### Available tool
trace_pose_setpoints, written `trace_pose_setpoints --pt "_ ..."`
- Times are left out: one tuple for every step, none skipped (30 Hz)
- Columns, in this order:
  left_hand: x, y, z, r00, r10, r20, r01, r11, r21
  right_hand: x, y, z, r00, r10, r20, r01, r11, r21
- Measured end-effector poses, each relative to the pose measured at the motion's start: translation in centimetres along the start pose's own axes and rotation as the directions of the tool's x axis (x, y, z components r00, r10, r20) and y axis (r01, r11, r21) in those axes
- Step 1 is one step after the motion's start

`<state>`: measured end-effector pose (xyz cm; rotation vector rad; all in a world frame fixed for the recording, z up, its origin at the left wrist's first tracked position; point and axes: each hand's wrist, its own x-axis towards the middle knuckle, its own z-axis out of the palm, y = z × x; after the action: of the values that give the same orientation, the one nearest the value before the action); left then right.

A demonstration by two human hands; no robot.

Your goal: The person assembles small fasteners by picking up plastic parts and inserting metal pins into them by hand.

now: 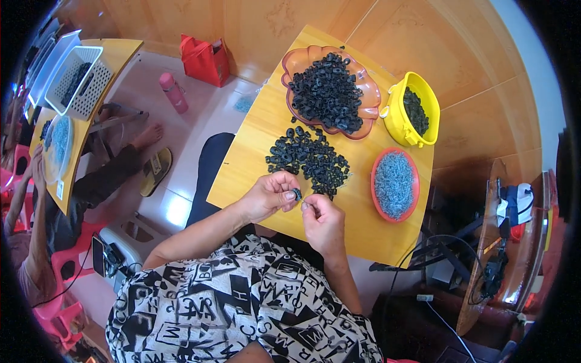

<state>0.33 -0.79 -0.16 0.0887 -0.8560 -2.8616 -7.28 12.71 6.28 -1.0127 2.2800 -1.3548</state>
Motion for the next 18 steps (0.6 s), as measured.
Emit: trace_pose_setpoints --pt "0.0 0.0 0.1 1.000 0.001 -0.007 -0.001 1.000 0.029 0.0 0.0 -0.1 1.000 0.000 -0.001 0.000 1.000 -0.001" --pt "0.0 0.0 0.2 1.000 0.002 -0.014 -0.002 0.998 0.058 0.1 0.0 -0.1 1.000 -0.011 -0.002 0.011 1.000 -0.008" --pt "0.0 0.0 0.2 1.000 0.002 -0.013 -0.001 0.998 0.058 0.1 0.0 -0.1 1.000 -0.021 -0.003 0.020 1.000 -0.014" --pt "-0.1 0.0 0.2 0.999 -0.010 -0.030 0.014 0.992 0.125 0.1 0.0 -0.2 1.000 -0.021 -0.005 0.021 1.000 -0.015" --pt "-0.1 0.0 0.2 0.999 -0.021 -0.048 0.030 0.981 0.190 0.2 0.0 -0.2 1.000 -0.021 0.003 0.021 1.000 -0.018" --pt "-0.2 0.0 0.2 0.999 -0.022 -0.046 0.030 0.981 0.190 0.2 0.1 -0.2 1.000 -0.021 0.011 0.021 1.000 -0.021" --pt "-0.2 0.0 0.2 0.999 -0.016 -0.036 0.023 0.979 0.200 0.2 0.2 -0.2 1.000 -0.021 0.009 0.021 1.000 -0.023" --pt "-0.2 -0.1 0.2 1.000 -0.011 -0.026 0.016 0.977 0.210 0.2 0.4 -0.1 0.999 0.032 0.028 -0.033 0.998 0.047" --pt "-0.2 0.0 0.3 1.000 -0.014 -0.023 0.018 0.978 0.210 0.2 0.6 -0.1 0.995 0.084 0.049 -0.089 0.989 0.115" --pt "-0.1 0.0 0.3 1.000 -0.024 0.000 0.023 0.981 0.193 0.2 0.8 -0.1 0.995 0.086 0.044 -0.091 0.989 0.114" --pt "-0.1 0.0 0.3 0.999 -0.035 0.024 0.030 0.984 0.175 0.2 1.1 -0.1 0.995 0.102 0.019 -0.103 0.985 0.138" --pt "-0.2 0.1 0.4 0.999 -0.036 0.026 0.031 0.984 0.174 0.3 1.2 -0.1 0.993 0.116 -0.002 -0.114 0.980 0.163" --pt "-0.3 0.3 0.6 0.998 -0.058 0.003 0.057 0.992 0.109 0.4 1.4 -0.5 0.993 0.117 -0.004 -0.115 0.980 0.161" --pt "-0.3 0.3 0.7 0.996 -0.082 -0.017 0.083 0.996 0.042 0.4 1.6 -1.2 0.989 0.149 -0.015 -0.145 0.979 0.146" --pt "-0.4 0.2 0.5 0.996 -0.082 -0.017 0.083 0.996 0.039 0.5 1.8 -1.9 0.984 0.179 -0.024 -0.174 0.976 0.131" --pt "-0.5 0.2 0.3 0.995 -0.090 -0.053 0.091 0.996 0.013 0.6 1.7 -2.8 0.965 0.242 -0.102 -0.211 0.945 0.249" --pt "-0.6 0.2 0.0 0.991 -0.099 -0.089 0.098 0.995 -0.013 0.8 2.7 -4.1 0.962 0.238 -0.134 -0.206 0.954 0.217" --pt "-0.4 0.5 -0.3 0.988 -0.132 -0.076 0.126 0.989 -0.079 1.0 3.3 -5.2 0.958 0.233 -0.169 -0.202 0.962 0.186"
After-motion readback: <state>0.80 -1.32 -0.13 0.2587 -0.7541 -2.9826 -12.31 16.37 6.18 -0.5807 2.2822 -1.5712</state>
